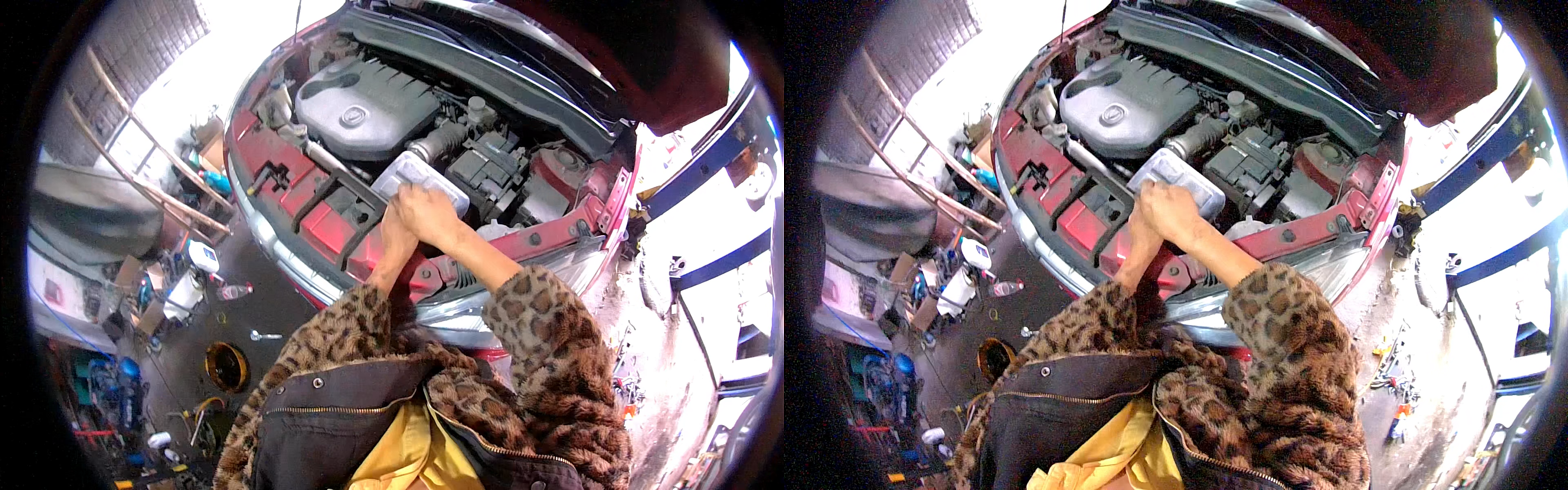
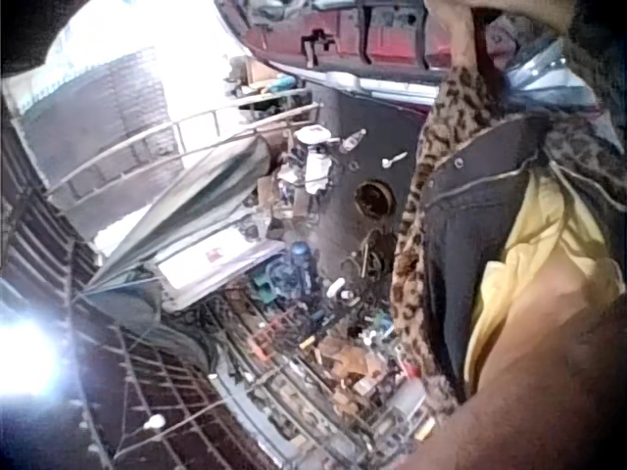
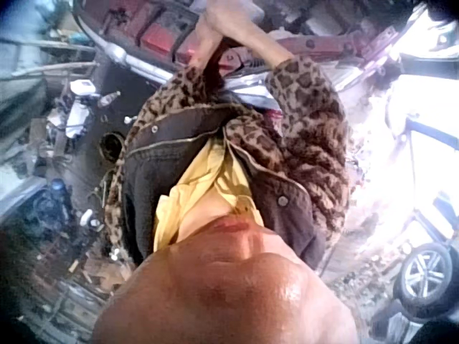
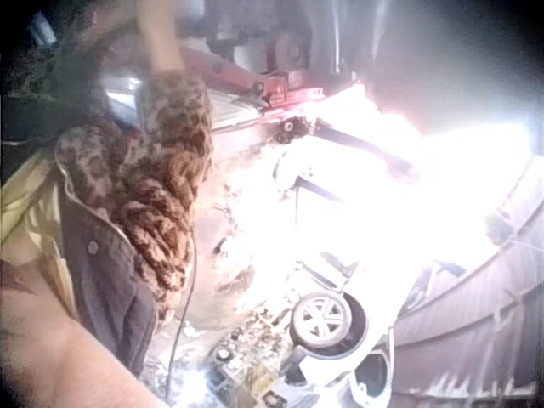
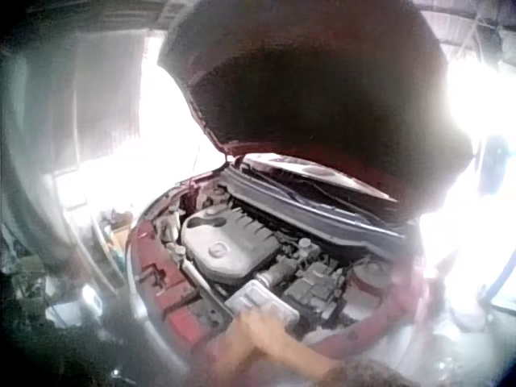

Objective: The person removes the air filter housing cover, takes out the old air filter, and installs a new one. They then reassemble the housing, securing it with screws using a screwdriver.

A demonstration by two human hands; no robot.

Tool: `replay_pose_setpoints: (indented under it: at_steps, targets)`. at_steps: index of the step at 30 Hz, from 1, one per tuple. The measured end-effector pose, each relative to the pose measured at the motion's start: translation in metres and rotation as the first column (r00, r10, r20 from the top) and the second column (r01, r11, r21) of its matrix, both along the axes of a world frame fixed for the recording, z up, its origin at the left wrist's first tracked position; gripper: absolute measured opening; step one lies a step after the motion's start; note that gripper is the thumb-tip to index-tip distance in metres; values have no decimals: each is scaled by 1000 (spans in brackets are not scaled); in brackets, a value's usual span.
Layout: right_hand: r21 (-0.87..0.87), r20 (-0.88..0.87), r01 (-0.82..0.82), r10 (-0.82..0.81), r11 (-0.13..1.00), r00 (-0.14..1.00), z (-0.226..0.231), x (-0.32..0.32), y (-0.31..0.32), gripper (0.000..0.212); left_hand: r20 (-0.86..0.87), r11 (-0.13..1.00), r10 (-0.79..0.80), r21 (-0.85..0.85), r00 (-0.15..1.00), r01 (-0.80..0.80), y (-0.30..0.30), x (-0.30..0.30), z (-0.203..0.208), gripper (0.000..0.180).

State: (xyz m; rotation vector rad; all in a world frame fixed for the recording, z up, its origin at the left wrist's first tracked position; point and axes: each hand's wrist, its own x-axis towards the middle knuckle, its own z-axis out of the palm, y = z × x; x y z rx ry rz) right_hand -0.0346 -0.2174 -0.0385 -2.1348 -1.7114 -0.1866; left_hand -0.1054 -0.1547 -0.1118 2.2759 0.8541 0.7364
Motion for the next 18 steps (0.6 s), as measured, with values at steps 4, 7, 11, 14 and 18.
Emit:
replay_pose_setpoints:
  at_steps: [4,7,11,14,18]
  targets:
    - [-35,-245,-17,8,999,969,23,-14,-16,39,353,998,-26,-44,935,45,5,-13,-19,42]
    - [98,-321,211,-170,972,932,24,-10,-44,43,549,984,26,-163,835,77,-10,-7,3,38]
    - [315,-443,371,-210,873,871,7,3,-107,27,553,961,150,-276,820,10,-8,1,22,32]
    - [448,-348,474,-341,758,874,-9,4,-163,17,527,872,328,-488,784,-37,-8,15,23,42]
    - [438,-382,598,-463,671,800,-58,-2,-211,14,572,829,329,-555,751,59,8,14,11,43]
